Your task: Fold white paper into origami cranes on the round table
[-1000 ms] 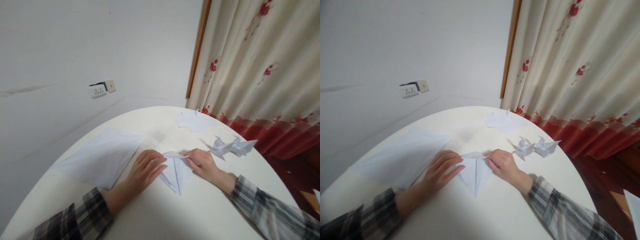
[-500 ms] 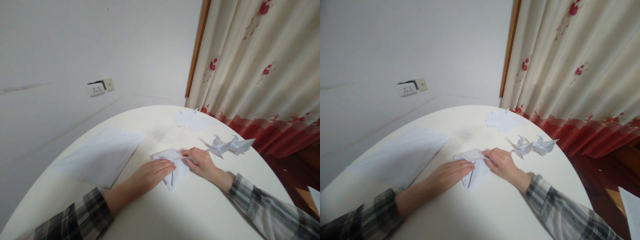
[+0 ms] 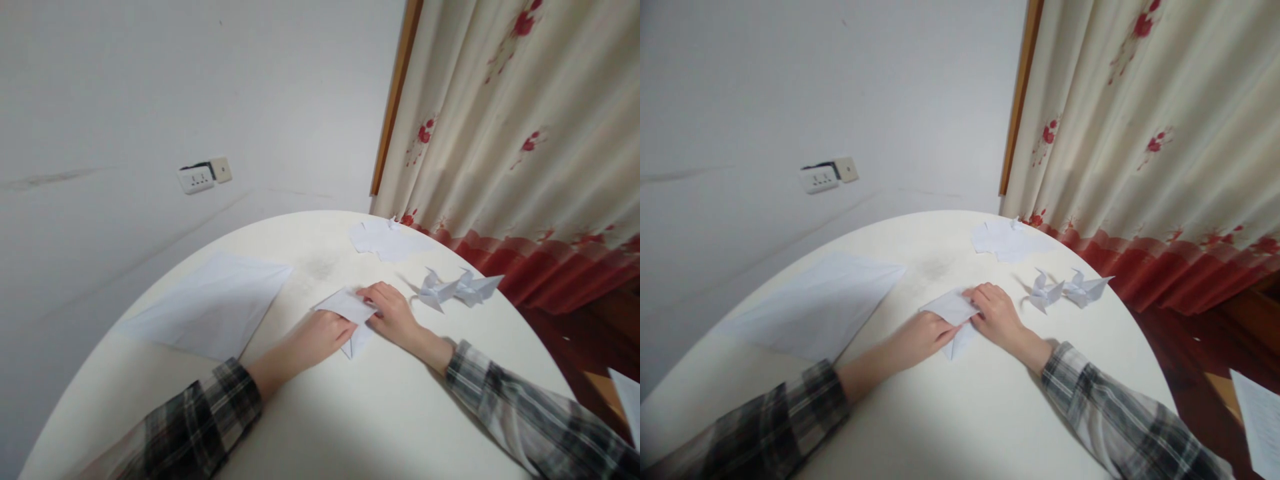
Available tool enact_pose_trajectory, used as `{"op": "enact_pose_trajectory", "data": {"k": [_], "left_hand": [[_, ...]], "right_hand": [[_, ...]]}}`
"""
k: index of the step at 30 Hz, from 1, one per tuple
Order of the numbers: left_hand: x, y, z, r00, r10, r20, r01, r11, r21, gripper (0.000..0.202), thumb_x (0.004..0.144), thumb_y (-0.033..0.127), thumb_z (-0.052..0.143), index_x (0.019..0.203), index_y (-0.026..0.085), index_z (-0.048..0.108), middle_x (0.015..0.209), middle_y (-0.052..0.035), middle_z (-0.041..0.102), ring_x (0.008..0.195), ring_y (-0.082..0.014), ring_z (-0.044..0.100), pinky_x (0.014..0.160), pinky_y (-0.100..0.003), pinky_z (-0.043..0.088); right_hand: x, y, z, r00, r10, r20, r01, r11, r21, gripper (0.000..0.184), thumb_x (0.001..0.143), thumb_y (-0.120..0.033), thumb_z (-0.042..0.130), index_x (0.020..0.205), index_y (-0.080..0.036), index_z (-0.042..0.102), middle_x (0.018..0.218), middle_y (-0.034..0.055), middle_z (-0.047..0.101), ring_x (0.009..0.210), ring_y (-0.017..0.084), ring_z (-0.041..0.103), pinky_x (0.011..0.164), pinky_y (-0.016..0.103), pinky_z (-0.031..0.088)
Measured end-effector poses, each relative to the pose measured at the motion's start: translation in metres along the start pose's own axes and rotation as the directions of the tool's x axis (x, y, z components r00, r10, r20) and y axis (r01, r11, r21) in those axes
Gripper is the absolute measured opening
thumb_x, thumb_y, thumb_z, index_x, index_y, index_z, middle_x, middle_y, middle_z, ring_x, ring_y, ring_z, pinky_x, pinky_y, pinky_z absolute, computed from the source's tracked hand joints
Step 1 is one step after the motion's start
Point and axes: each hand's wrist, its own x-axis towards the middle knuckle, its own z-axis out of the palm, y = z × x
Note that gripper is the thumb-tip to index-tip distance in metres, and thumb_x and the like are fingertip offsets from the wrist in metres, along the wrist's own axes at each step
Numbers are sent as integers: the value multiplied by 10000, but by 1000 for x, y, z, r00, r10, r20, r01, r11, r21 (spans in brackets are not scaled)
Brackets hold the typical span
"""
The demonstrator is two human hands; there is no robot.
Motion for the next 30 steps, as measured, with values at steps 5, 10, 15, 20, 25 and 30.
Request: {"op": "enact_pose_trajectory", "data": {"k": [5, 10, 15, 20, 25, 30], "left_hand": [[-1, -5, 7, 998, -17, -53, 16, 1000, -22, 247, 863, 150, 440, 1057, 187, 589, 958, -51, 671, 884, -179, 623, 807, -304, 477], [-3, -8, 13, 994, -103, -24, 104, 994, 35, 215, 865, 175, 430, 1030, 154, 566, 931, -81, 667, 858, -205, 631, 794, -342, 490], [-1, -6, 10, 982, -188, 6, 186, 976, 117, 224, 858, 194, 438, 1039, 134, 554, 963, -113, 662, 903, -233, 622, 809, -365, 483], [0, -6, 6, 959, -283, -21, 283, 955, 88, 329, 838, 173, 452, 1163, 143, 495, 1033, -119, 653, 924, -240, 616, 823, -391, 478], [-1, -11, 10, 948, -289, -132, 286, 957, -44, 496, 809, 138, 470, 1287, 148, 340, 1132, -103, 622, 1041, -217, 569, 902, -386, 444], [-1, -12, 13, 949, -281, -141, 276, 960, -53, 528, 809, 142, 468, 1313, 152, 309, 1121, -98, 629, 1016, -221, 579, 886, -392, 450]], "right_hand": [[-3, 3, -1, 987, 138, -88, -124, 982, 146, 224, 772, -119, 478, 972, -189, 553, 791, 40, 588, 740, 170, 539, 658, 289, 444], [-4, 4, -3, 962, 246, -118, -216, 951, 222, 234, 796, -153, 477, 1012, -197, 552, 815, 36, 604, 718, 155, 549, 659, 286, 459], [-2, -1, -7, 981, 166, -98, -138, 960, 245, 219, 819, -223, 523, 1036, -191, 531, 839, 46, 607, 759, 157, 560, 687, 292, 468], [-4, -2, -9, 983, 131, -129, -97, 965, 242, 196, 829, -175, 461, 1017, -190, 512, 884, 64, 594, 796, 168, 555, 697, 310, 470], [-5, 2, -6, 981, 134, -141, -100, 969, 226, 208, 770, -76, 403, 900, -190, 519, 850, 57, 567, 781, 165, 533, 677, 302, 461], [-6, 1, -8, 992, 75, -103, -52, 976, 210, 246, 747, -47, 385, 870, -197, 536, 836, 52, 551, 777, 161, 528, 674, 292, 453]]}}
